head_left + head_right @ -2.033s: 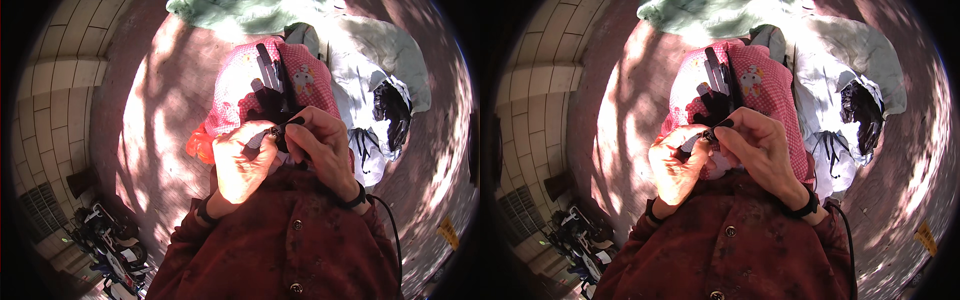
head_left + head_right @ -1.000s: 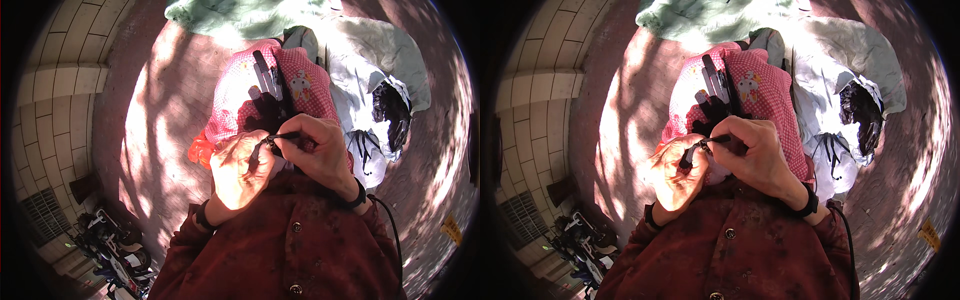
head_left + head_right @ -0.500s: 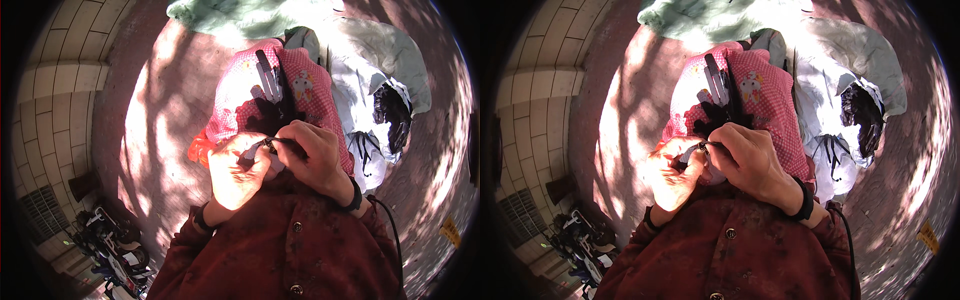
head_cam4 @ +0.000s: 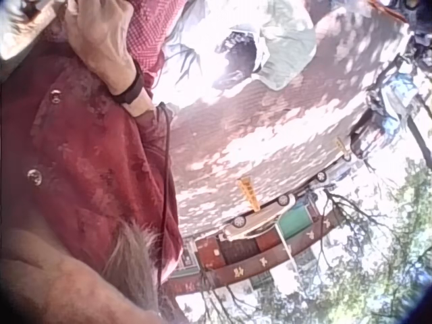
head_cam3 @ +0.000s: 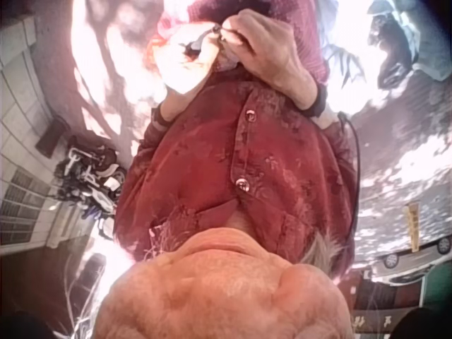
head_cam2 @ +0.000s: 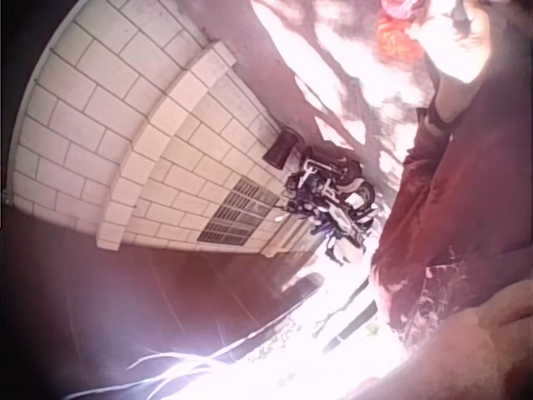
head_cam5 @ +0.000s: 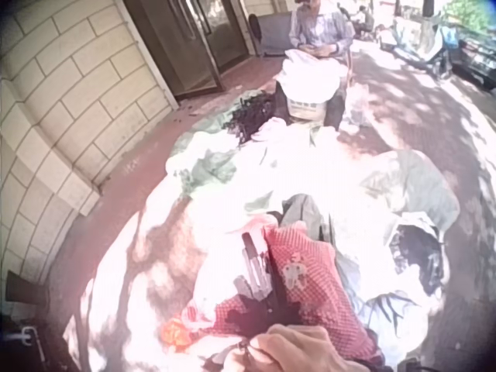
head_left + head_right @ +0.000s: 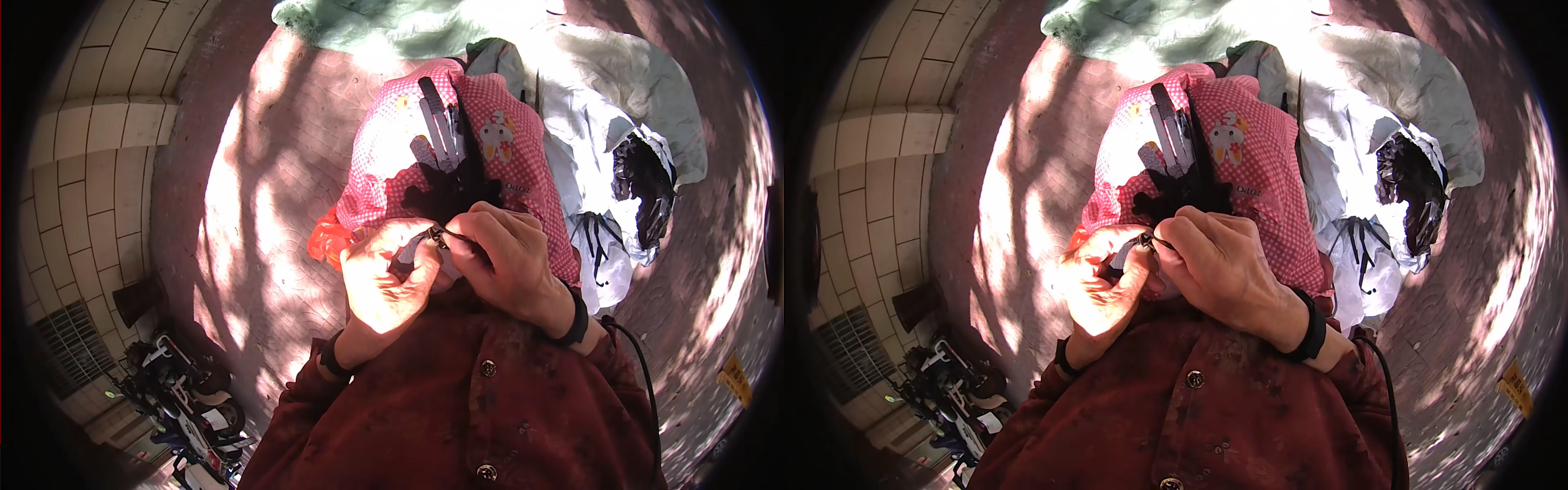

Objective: The person threads a black strap through a small plastic buckle by hand, then reaches into a white bag to retrieve another strap and repeats the process.

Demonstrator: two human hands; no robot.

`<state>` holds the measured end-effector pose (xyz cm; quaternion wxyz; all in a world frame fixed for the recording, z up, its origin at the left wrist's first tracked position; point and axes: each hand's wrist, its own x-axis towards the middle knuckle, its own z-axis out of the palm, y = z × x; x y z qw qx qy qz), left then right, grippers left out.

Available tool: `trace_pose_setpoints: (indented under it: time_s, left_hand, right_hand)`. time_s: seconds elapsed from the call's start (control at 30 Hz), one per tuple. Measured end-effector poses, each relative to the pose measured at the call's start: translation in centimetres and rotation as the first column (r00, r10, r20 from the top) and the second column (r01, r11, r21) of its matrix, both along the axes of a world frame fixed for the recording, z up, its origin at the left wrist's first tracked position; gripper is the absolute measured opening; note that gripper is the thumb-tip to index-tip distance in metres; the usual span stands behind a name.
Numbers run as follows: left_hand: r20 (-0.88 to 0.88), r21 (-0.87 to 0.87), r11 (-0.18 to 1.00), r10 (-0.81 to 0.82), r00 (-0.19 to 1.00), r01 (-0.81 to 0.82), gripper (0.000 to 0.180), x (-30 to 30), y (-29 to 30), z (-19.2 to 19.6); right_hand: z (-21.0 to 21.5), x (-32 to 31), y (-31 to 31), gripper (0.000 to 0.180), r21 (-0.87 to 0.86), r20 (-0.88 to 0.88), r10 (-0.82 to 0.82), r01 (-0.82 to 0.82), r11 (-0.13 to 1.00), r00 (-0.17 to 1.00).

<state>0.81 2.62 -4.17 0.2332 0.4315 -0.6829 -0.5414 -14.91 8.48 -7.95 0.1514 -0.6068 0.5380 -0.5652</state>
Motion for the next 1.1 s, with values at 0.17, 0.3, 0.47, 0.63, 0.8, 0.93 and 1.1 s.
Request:
trace_pose_setpoints:
  time_s: [0.17,0.3,0.47,0.63,0.8,0.93,1.1]
  left_hand:
    - [0.073,-0.267,0.954,-0.12,0.99,0.135,0.015,0.4,-0.9,-0.1]
    - [0.146,-0.341,0.891,-0.266,0.953,0.301,0.018,0.6,-2.4,1.3]
    - [0.185,-0.258,0.906,-0.294,0.938,0.335,0.018,1.4,-2.7,1.5]
    - [0.146,-0.179,0.918,-0.331,0.932,0.354,0.015,1.9,-2.9,1.7]
    - [0.151,-0.24,0.888,-0.366,0.918,0.393,0.014,2.1,-3.1,1.1]
    - [0.084,-0.047,0.949,-0.308,0.948,0.312,0.012,2.1,-2.7,1.1]
    - [0.05,-0.074,0.955,-0.284,0.957,0.287,0.013,2.2,-2.1,0.5]
  right_hand:
    - [0.2,-0.1,0.3,0.015,0.058,0.059,0.011,-0.015,0.998,0.998]
    - [0.3,0.0,0.5,0.013,0.087,0.186,-0.018,0.002,0.996,0.982]
    - [1.1,-0.8,0.6,0.011,0.221,0.288,0.073,-0.14,0.965,0.955]
    - [1.2,-0.7,0.7,0.011,0.26,0.356,0.098,-0.199,0.945,0.929]
    - [0.9,-0.6,0.7,0.011,0.262,0.356,0.117,-0.219,0.94,0.927]
    - [0.6,-0.6,0.8,0.012,0.244,0.315,0.137,-0.22,0.944,0.939]
    - [1.2,-0.5,1.1,0.012,0.218,0.296,0.149,-0.218,0.951,0.943]
